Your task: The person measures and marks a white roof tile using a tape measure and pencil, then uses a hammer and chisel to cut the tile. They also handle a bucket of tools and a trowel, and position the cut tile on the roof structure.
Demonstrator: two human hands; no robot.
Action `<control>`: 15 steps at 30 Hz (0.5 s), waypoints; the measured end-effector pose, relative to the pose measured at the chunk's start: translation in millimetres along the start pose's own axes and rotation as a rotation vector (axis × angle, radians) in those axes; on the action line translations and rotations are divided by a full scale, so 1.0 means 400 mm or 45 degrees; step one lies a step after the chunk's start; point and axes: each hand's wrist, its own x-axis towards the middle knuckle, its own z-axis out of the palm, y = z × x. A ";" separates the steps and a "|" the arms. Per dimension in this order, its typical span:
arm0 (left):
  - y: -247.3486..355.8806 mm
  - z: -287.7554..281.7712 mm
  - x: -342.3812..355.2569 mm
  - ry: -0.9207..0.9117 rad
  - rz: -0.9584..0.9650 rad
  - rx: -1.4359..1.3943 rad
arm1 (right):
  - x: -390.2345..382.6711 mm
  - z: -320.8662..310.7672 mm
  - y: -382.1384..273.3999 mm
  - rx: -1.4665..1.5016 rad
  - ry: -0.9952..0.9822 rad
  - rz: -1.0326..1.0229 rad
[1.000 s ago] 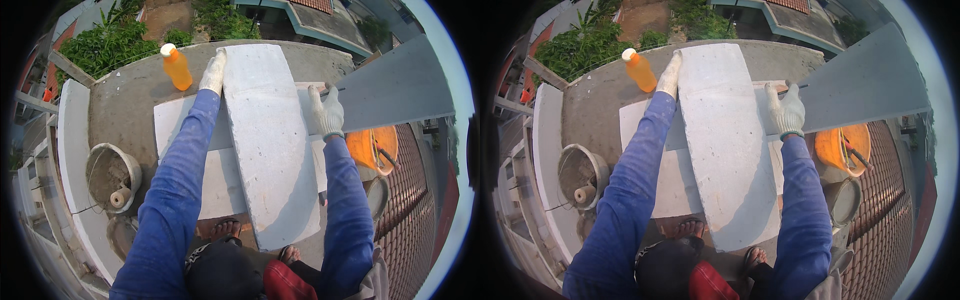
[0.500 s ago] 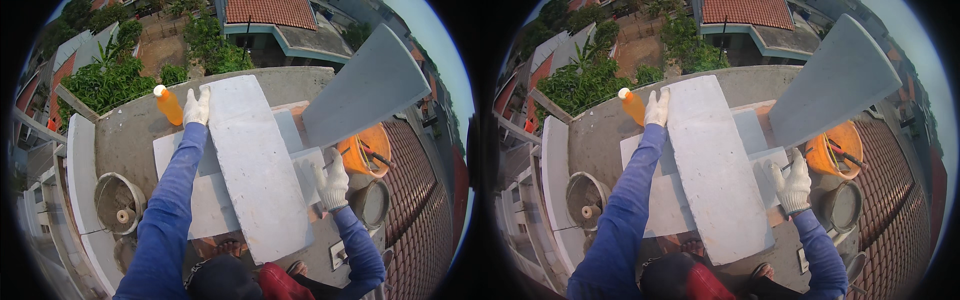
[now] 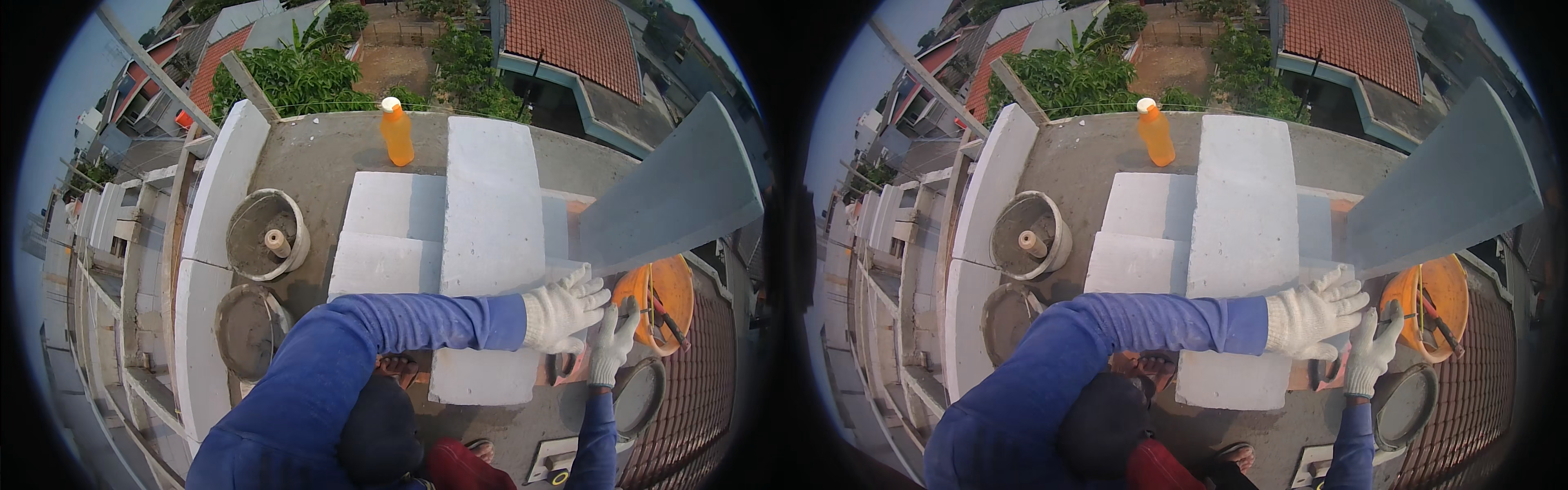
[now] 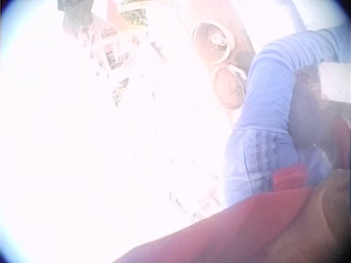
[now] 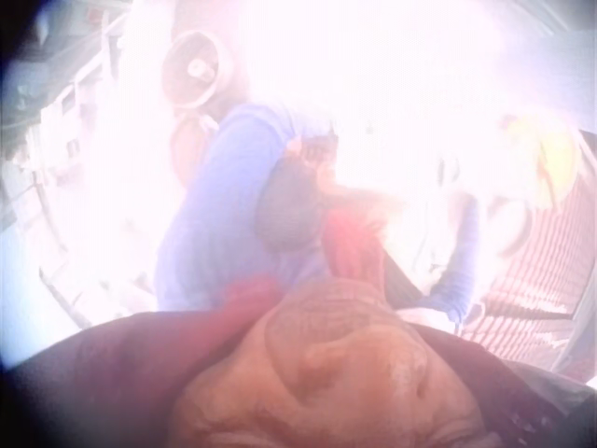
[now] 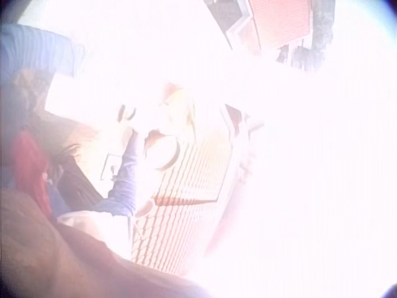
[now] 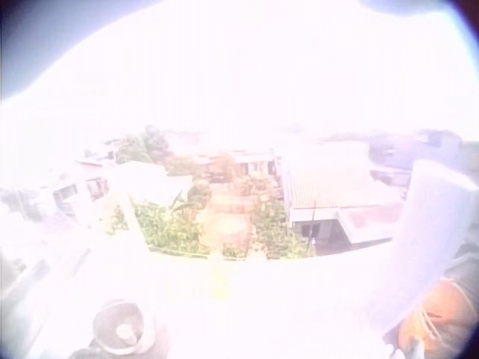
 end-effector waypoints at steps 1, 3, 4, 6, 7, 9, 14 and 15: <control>0.012 0.002 -0.003 0.046 0.027 0.076 | -0.007 -0.002 -0.011 0.004 -0.015 0.001; -0.033 -0.021 -0.040 0.178 -0.099 0.016 | -0.017 0.010 0.023 0.046 -0.049 -0.007; -0.070 -0.048 -0.063 0.247 -0.156 -0.005 | -0.026 0.015 0.031 0.039 -0.067 -0.021; -0.141 -0.085 -0.105 0.507 -0.317 0.115 | -0.056 0.022 0.029 0.004 -0.090 -0.037; -0.186 -0.108 -0.140 0.636 -0.472 0.160 | -0.091 0.036 -0.055 0.046 -0.133 -0.038; -0.295 -0.157 -0.191 0.827 -0.808 0.264 | -0.123 0.061 -0.107 0.023 -0.235 -0.171; -0.566 -0.341 -0.300 0.793 -1.701 0.579 | -0.166 0.151 -0.158 -0.093 -0.365 -0.343; -0.614 -0.377 -0.324 0.755 -1.704 0.621 | -0.166 0.160 -0.171 -0.077 -0.384 -0.289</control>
